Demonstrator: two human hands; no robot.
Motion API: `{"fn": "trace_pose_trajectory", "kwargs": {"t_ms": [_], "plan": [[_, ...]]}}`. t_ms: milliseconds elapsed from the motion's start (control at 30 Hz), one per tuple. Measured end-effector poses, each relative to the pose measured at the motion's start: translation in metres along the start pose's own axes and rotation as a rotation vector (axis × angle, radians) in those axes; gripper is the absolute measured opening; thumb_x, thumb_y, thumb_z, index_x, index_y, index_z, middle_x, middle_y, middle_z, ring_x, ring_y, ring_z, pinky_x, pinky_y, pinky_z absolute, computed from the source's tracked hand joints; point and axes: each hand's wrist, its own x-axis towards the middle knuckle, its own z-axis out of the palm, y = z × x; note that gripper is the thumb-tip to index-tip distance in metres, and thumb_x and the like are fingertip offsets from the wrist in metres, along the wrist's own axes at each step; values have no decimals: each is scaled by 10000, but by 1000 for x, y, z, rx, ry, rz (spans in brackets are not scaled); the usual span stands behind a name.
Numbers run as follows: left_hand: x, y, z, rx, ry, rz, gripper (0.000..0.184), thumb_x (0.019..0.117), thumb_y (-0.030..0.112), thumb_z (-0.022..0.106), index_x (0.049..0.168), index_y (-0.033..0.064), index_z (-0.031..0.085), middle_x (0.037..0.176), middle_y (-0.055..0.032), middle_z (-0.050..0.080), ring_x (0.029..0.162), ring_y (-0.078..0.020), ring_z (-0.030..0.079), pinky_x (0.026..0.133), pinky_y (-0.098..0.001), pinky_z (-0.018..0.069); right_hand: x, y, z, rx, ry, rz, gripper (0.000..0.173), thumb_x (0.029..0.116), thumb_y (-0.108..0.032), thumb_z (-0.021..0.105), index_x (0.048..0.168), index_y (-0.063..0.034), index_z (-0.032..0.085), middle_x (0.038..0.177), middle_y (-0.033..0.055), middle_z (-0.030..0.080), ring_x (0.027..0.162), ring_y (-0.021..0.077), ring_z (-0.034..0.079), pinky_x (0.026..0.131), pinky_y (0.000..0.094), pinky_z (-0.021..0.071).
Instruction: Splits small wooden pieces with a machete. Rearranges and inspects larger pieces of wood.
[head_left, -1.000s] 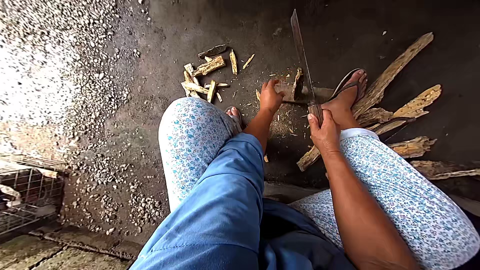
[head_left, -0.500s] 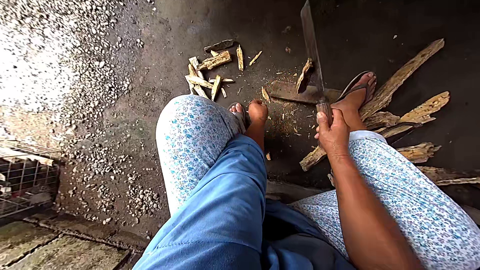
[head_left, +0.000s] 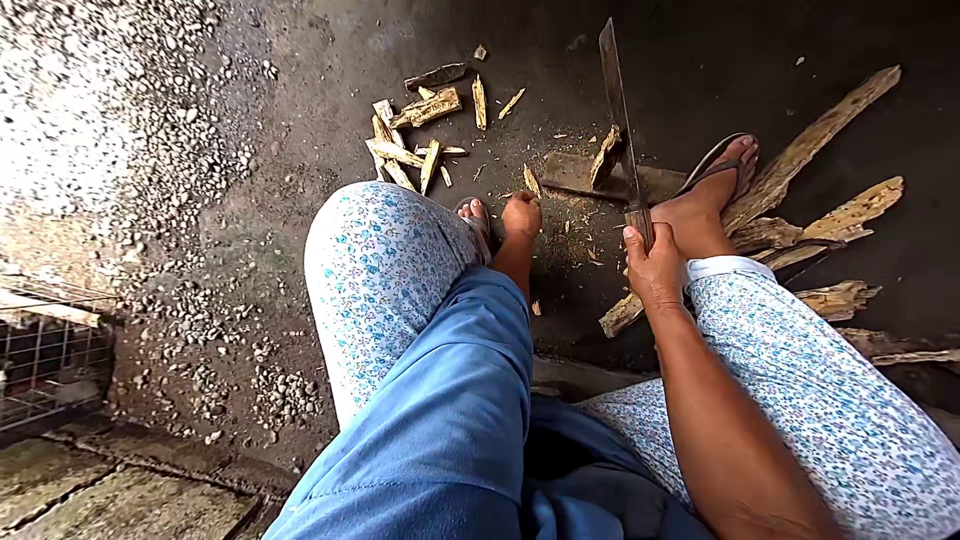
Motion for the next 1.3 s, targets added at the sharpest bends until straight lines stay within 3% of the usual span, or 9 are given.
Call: {"fn": "trace_pose_trajectory", "kwargs": {"t_ms": [133, 267, 367, 633, 700, 833, 967, 1133, 1300], "plan": [[-28, 35, -19, -97, 7, -243, 382, 1120, 172, 419, 1447, 6, 525, 1423, -214, 576, 1282, -324, 584, 1103, -474, 442, -18, -22, -13, 108, 183, -143, 548, 1060, -474, 495, 1310, 13, 524, 923, 216, 673, 756, 371, 700, 704, 585, 564], [-3, 14, 5, -398, 68, 79, 521, 1124, 413, 390, 1337, -20, 585, 1188, -229, 669, 989, -316, 702, 874, -493, 585, -13, -21, -4, 74, 219, -186, 565, 1050, -490, 507, 1293, 18, 549, 945, 250, 677, 830, 432, 685, 716, 629, 522], [-11, 50, 12, -557, -51, 60, 592, 1131, 469, 294, 1405, 0, 530, 1263, -216, 622, 984, -290, 686, 837, -458, 588, -10, -14, 11, 96, 139, -101, 581, 1050, -510, 500, 1297, 13, 554, 948, 255, 676, 826, 436, 688, 729, 646, 518], [24, 63, 2, 5, 128, 3, 363, 1045, 273, 574, 1326, 54, 644, 1288, -212, 664, 1246, -373, 617, 1041, -579, 492, 9, 4, 24, 206, -65, 219, 497, 1070, -441, 535, 1310, -6, 529, 909, 198, 663, 727, 333, 689, 740, 546, 579], [35, 60, 5, -31, 94, -65, 459, 1068, 382, 542, 1335, 18, 622, 1300, -249, 641, 1231, -388, 620, 1027, -580, 500, 11, 7, 33, 216, -90, 276, 490, 1066, -417, 555, 1324, -1, 522, 938, 208, 667, 757, 334, 693, 762, 538, 575], [45, 64, 25, -433, -138, -303, 779, 1022, 657, 474, 1427, -8, 488, 1231, -235, 655, 995, -308, 704, 849, -467, 595, 17, 14, 48, 156, -144, 327, 508, 1063, -423, 558, 1332, 6, 515, 990, 240, 677, 838, 370, 707, 807, 561, 566], [59, 74, 39, -505, -89, -264, 417, 1067, 342, 582, 1300, -4, 565, 942, -119, 675, 712, -181, 668, 654, -329, 592, 23, 16, 50, 120, -231, 338, 524, 1079, -421, 525, 1371, 9, 467, 1011, 255, 668, 884, 390, 703, 841, 572, 556], [67, 79, 7, -88, 4, 110, 370, 988, 252, 703, 1273, 19, 670, 1155, -189, 719, 1046, -312, 707, 950, -513, 561, 28, 23, 51, 177, -311, 370, 527, 1086, -409, 514, 1407, -1, 427, 1006, 246, 663, 840, 370, 705, 805, 543, 573], [43, 109, -18, -341, -50, 295, 308, 995, 149, 697, 1229, -40, 629, 1036, -164, 704, 841, -195, 705, 788, -362, 602, 27, 27, 49, 419, -325, 419, 498, 1098, -412, 487, 1389, -10, 445, 900, 178, 623, 673, 259, 663, 673, 432, 588]]}}
